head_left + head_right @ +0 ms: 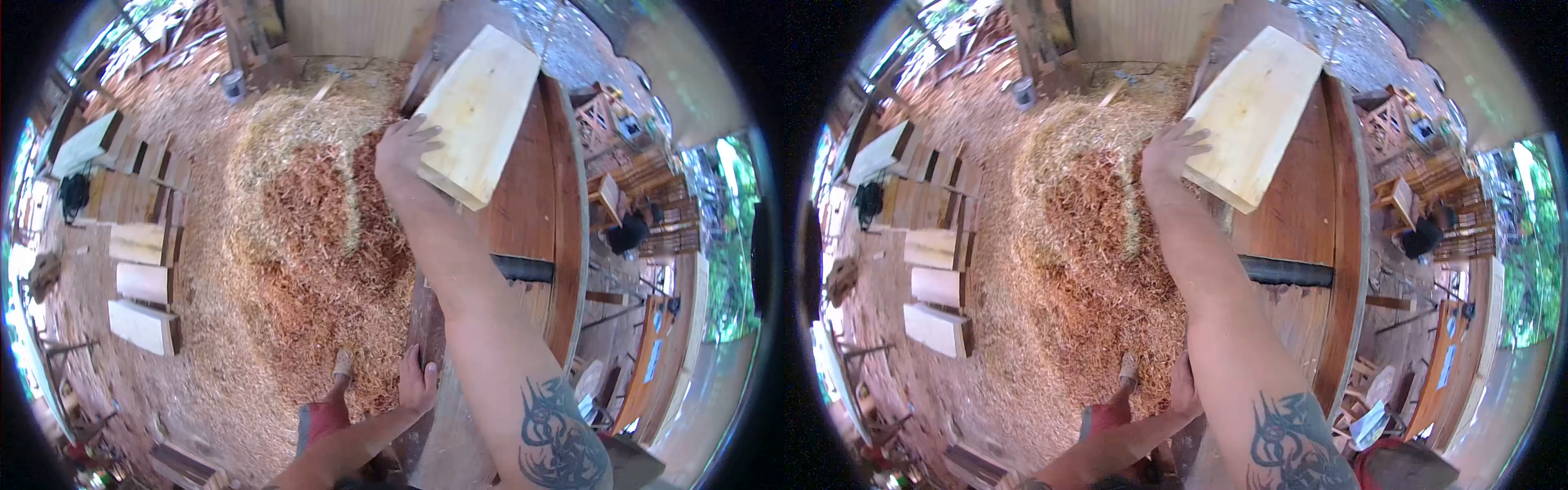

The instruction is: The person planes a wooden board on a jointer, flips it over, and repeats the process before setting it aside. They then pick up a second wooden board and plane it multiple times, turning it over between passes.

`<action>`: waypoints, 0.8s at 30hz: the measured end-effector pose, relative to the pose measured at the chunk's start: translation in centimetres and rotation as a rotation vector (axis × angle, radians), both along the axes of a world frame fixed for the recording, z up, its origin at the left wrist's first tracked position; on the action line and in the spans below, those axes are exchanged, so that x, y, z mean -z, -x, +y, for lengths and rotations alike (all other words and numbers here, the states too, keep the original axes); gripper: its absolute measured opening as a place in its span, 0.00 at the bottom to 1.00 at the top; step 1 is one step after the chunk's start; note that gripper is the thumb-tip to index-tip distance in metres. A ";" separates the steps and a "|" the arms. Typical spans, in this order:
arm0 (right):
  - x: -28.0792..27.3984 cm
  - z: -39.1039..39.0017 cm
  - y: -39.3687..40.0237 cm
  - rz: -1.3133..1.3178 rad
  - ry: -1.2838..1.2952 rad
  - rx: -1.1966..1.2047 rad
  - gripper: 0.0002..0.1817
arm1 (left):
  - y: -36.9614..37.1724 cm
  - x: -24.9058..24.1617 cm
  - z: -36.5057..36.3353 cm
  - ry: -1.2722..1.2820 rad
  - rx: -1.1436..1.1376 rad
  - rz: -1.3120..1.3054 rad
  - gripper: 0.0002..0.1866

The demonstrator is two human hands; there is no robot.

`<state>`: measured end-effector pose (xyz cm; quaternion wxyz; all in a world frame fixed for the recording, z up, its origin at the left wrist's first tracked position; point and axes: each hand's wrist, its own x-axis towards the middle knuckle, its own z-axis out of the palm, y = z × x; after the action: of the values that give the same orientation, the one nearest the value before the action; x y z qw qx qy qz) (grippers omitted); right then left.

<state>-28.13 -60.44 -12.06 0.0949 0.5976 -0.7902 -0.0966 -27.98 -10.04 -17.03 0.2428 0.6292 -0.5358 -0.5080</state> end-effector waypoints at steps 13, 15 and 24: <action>-2.0 1.2 2.5 -0.067 -0.074 -0.152 0.30 | 0.1 0.4 0.0 0.070 -0.078 -0.014 0.38; -2.7 2.4 4.3 -0.020 -0.085 -0.188 0.34 | 0.2 0.4 0.1 0.065 -0.077 -0.011 0.37; -23.5 10.8 15.0 -0.362 0.352 -0.076 0.59 | 0.4 -0.4 0.4 -0.012 -0.114 -0.029 0.38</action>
<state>-43.14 -49.67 11.48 0.0579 0.6089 -0.7759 0.1547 -28.41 -9.66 -16.63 0.2598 0.6674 -0.4994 -0.4875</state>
